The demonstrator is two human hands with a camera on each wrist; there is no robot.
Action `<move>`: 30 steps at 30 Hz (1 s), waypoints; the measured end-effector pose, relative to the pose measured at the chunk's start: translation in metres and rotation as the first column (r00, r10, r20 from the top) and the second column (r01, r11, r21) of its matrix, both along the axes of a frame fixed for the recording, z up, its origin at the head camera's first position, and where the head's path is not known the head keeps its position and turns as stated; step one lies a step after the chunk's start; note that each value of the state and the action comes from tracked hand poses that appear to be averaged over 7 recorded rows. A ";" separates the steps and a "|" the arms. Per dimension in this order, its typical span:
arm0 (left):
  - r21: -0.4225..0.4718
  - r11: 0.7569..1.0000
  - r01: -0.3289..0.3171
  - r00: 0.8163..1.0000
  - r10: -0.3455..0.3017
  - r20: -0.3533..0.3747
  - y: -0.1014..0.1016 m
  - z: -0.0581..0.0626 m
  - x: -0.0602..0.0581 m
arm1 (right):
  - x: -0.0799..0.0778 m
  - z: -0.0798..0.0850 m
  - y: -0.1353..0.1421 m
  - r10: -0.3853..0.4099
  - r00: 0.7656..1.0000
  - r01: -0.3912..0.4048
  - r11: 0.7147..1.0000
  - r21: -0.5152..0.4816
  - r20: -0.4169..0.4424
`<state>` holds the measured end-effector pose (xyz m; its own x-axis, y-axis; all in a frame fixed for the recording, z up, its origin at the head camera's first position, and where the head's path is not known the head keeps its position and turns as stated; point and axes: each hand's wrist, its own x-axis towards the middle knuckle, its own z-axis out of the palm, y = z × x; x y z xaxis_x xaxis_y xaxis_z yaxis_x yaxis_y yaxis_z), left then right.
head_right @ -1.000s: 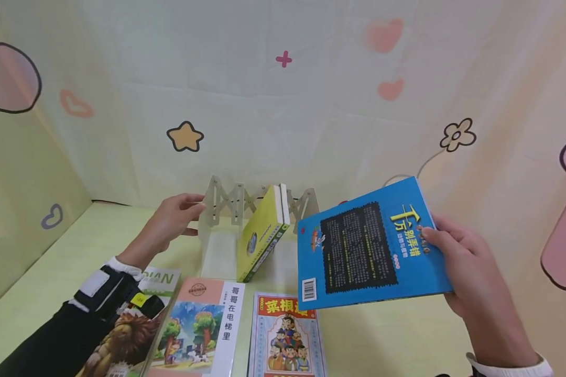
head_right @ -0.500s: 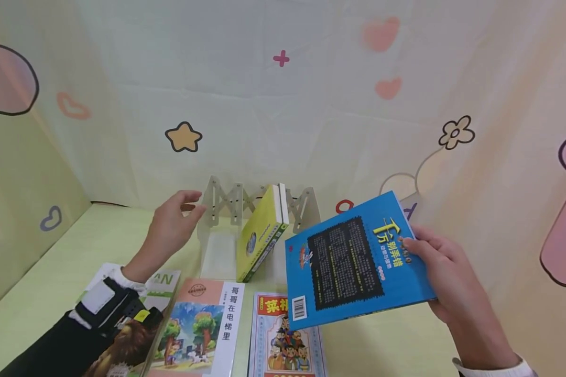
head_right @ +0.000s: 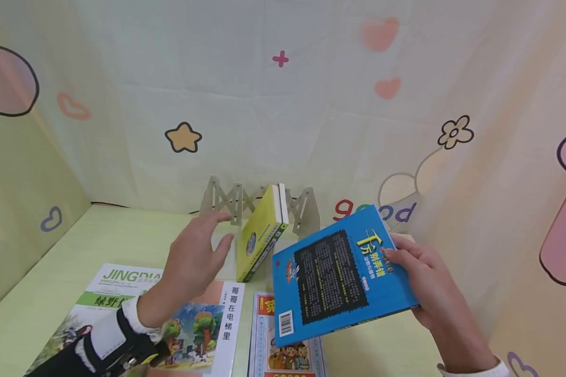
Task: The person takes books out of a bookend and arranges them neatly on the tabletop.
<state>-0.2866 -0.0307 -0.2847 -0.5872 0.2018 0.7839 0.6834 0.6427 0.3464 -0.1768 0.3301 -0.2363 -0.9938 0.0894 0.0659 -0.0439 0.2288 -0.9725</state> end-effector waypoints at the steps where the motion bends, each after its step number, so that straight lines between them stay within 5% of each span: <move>1: -0.012 1.000 0.018 0.999 -0.017 0.027 0.004 -0.001 0.005 | 0.000 -0.001 -0.001 -0.003 1.000 0.003 1.000 -0.005 0.008; 5: -0.059 0.991 0.123 0.982 -0.113 0.152 0.018 -0.006 0.025 | 0.001 -0.005 -0.006 -0.019 0.999 0.019 1.000 -0.011 0.047; 10: -0.118 0.953 0.279 0.939 -0.246 0.241 0.032 -0.012 0.048 | 0.003 -0.008 -0.014 -0.035 0.995 0.036 0.999 -0.009 0.097; 16: -0.224 0.887 0.404 0.882 -0.313 0.353 0.045 -0.016 0.067 | 0.005 -0.014 -0.021 0.006 0.994 -0.002 0.999 -0.037 0.113; 22: -0.215 0.835 0.507 0.816 -0.383 0.434 0.055 -0.021 0.080 | 0.006 -0.021 -0.028 0.057 0.993 -0.051 0.997 -0.066 0.100; 30: -0.306 0.801 0.515 0.833 -0.383 0.398 0.062 -0.027 0.088 | 0.010 -0.025 -0.041 0.048 0.994 -0.038 0.994 -0.101 0.102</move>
